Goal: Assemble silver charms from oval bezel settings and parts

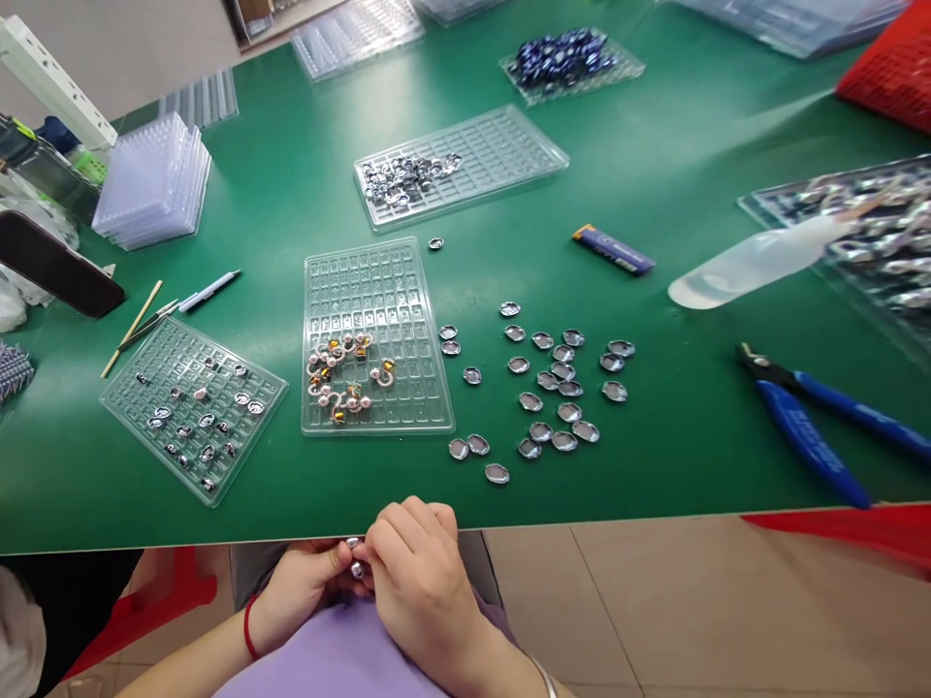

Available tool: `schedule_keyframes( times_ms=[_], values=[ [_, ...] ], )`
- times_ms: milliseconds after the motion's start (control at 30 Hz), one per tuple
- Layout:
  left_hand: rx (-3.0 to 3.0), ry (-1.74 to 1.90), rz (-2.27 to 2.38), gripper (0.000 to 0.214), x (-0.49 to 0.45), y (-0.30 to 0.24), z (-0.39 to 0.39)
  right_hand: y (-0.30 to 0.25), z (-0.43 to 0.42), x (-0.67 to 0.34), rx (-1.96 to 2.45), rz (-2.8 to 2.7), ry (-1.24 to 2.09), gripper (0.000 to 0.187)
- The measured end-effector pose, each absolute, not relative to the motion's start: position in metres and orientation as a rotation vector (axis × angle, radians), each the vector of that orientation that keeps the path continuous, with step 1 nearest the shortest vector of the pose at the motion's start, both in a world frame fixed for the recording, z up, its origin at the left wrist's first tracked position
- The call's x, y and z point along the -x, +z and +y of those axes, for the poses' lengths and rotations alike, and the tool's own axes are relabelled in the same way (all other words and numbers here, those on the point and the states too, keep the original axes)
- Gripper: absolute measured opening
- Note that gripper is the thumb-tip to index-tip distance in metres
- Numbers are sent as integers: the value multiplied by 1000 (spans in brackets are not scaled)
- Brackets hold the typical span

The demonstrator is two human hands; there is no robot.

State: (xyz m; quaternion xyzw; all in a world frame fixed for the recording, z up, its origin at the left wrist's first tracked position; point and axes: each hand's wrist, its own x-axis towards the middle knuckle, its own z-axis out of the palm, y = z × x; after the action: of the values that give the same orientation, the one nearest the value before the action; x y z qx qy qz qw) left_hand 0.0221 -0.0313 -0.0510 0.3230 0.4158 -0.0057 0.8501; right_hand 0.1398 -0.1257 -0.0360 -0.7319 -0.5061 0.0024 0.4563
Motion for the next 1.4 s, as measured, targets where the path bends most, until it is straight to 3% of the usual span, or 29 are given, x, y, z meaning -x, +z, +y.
schedule_keyframes(
  times_ms=[300, 600, 1400],
  values=[
    [-675, 87, 867, 45, -27, -55, -37, -38, -123, -139, 1781, -1230, -49, 33],
    [-670, -37, 801, 36, -20, -41, -23, -50, -133, -142, 1708, -1276, -93, 19],
    [-830, -175, 607, 55, -15, -46, -22, -50, -137, -138, 1488, -1254, -104, 12]
  ],
)
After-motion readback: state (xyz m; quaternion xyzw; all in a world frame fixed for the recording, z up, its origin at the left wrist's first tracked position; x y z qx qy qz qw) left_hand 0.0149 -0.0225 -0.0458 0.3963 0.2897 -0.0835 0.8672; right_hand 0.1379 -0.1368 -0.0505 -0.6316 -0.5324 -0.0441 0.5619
